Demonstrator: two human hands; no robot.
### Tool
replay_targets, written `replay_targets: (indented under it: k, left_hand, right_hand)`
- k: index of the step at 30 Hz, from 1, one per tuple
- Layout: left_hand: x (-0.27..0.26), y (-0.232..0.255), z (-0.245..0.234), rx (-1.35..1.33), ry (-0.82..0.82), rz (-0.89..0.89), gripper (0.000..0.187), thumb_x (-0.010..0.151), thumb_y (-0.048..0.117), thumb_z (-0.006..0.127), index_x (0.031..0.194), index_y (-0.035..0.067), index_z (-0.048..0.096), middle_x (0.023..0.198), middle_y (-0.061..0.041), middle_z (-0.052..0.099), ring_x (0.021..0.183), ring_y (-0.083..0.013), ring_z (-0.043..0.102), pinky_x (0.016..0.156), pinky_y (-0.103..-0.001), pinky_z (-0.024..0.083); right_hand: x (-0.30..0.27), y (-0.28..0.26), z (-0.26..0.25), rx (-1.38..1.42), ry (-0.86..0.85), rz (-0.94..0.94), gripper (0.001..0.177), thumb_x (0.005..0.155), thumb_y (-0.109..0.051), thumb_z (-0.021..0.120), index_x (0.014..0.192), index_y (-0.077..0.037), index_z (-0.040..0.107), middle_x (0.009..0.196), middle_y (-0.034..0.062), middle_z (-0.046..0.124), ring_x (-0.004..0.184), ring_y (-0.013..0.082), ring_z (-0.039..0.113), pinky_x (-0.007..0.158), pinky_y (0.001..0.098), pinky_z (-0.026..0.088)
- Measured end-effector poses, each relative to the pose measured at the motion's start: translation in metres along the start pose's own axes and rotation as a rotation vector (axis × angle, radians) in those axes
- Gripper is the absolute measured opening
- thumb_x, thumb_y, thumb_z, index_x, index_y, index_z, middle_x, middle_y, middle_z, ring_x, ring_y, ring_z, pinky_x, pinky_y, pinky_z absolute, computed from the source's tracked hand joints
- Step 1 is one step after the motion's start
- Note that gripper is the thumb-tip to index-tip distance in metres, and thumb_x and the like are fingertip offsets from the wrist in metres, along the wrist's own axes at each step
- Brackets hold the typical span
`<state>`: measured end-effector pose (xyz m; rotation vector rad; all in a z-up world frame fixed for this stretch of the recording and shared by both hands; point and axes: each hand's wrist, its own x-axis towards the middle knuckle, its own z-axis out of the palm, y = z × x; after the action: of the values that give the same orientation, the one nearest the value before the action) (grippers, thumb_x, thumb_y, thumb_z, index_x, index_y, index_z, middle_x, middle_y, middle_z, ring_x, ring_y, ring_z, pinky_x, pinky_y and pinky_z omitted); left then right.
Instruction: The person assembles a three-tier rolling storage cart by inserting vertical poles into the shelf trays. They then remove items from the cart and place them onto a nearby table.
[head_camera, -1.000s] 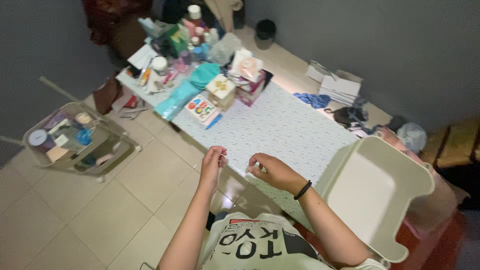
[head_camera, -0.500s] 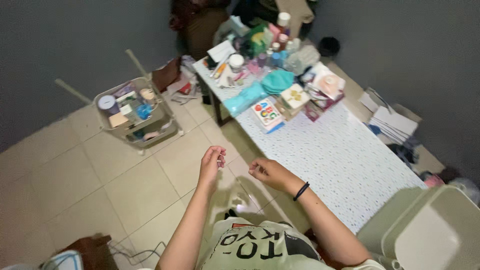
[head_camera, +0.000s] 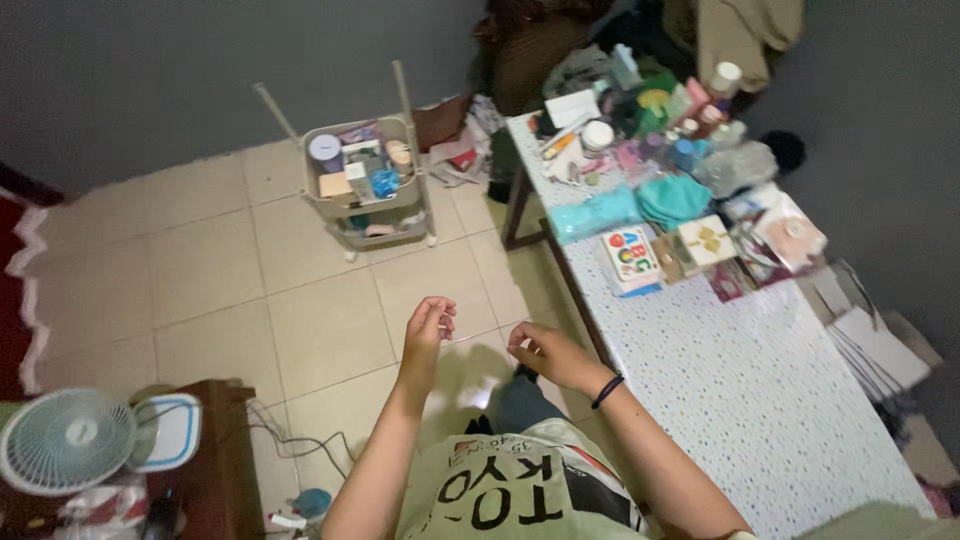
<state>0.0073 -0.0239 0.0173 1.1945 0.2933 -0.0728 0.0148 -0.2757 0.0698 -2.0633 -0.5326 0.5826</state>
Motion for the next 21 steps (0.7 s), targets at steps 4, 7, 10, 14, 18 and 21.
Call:
replay_targets:
  k: [4, 7, 10, 14, 18, 21]
  left_hand:
    - [-0.001, 0.010, -0.023, -0.013, 0.080, 0.009, 0.022, 0.101, 0.025, 0.051, 0.102, 0.008, 0.064, 0.092, 0.001, 0.060, 0.077, -0.0076, 0.051, 0.070, -0.026, 0.043]
    - [0.004, 0.023, -0.038, 0.004, 0.133, 0.027, 0.022, 0.101, 0.025, 0.051, 0.102, 0.008, 0.064, 0.092, 0.001, 0.059, 0.077, -0.0070, 0.051, 0.070, -0.025, 0.043]
    - [0.014, 0.035, -0.048, 0.003, 0.169, 0.049, 0.022, 0.101, 0.026, 0.050, 0.101, 0.008, 0.064, 0.090, 0.001, 0.057, 0.077, -0.0072, 0.051, 0.070, -0.026, 0.044]
    - [0.035, 0.046, -0.056, -0.013, 0.186, 0.081, 0.023, 0.100, 0.026, 0.051, 0.101, 0.008, 0.064, 0.090, 0.001, 0.057, 0.076, -0.0077, 0.050, 0.070, -0.026, 0.044]
    - [0.068, 0.052, -0.069, 0.026, 0.184, 0.116, 0.025, 0.100, 0.028, 0.051, 0.100, 0.007, 0.065, 0.089, 0.000, 0.058, 0.074, -0.0084, 0.050, 0.068, -0.026, 0.044]
    - [0.097, 0.053, -0.081, -0.008, 0.168, 0.120, 0.024, 0.101, 0.029, 0.051, 0.101, 0.008, 0.064, 0.092, 0.001, 0.060, 0.077, -0.0077, 0.054, 0.069, -0.026, 0.046]
  right_hand:
    - [0.031, -0.007, 0.006, -0.066, -0.042, 0.048, 0.016, 0.096, -0.022, 0.067, 0.102, -0.007, 0.066, 0.090, 0.0082, 0.070, 0.073, 0.0154, 0.067, 0.067, 0.0330, 0.055]
    - [0.056, -0.012, 0.008, -0.049, -0.061, 0.008, 0.017, 0.095, -0.022, 0.067, 0.102, -0.006, 0.065, 0.090, 0.0089, 0.071, 0.072, 0.0171, 0.067, 0.066, 0.0339, 0.055]
    - [0.080, -0.018, 0.009, -0.029, -0.086, 0.002, 0.018, 0.096, -0.022, 0.067, 0.102, -0.006, 0.065, 0.090, 0.0103, 0.071, 0.073, 0.0180, 0.068, 0.068, 0.0340, 0.055]
    - [0.117, -0.024, 0.005, -0.067, -0.107, -0.054, 0.021, 0.097, -0.024, 0.066, 0.103, -0.005, 0.065, 0.092, 0.0103, 0.072, 0.075, 0.0184, 0.070, 0.070, 0.0336, 0.056]
    - [0.155, -0.033, 0.001, -0.105, -0.117, -0.036, 0.024, 0.095, -0.026, 0.066, 0.103, -0.003, 0.066, 0.090, 0.0124, 0.072, 0.075, 0.0206, 0.071, 0.070, 0.0358, 0.055]
    - [0.181, -0.040, -0.007, -0.127, -0.157, 0.005, 0.026, 0.096, -0.028, 0.064, 0.106, -0.004, 0.066, 0.092, 0.0118, 0.073, 0.078, 0.0206, 0.071, 0.070, 0.0361, 0.056]
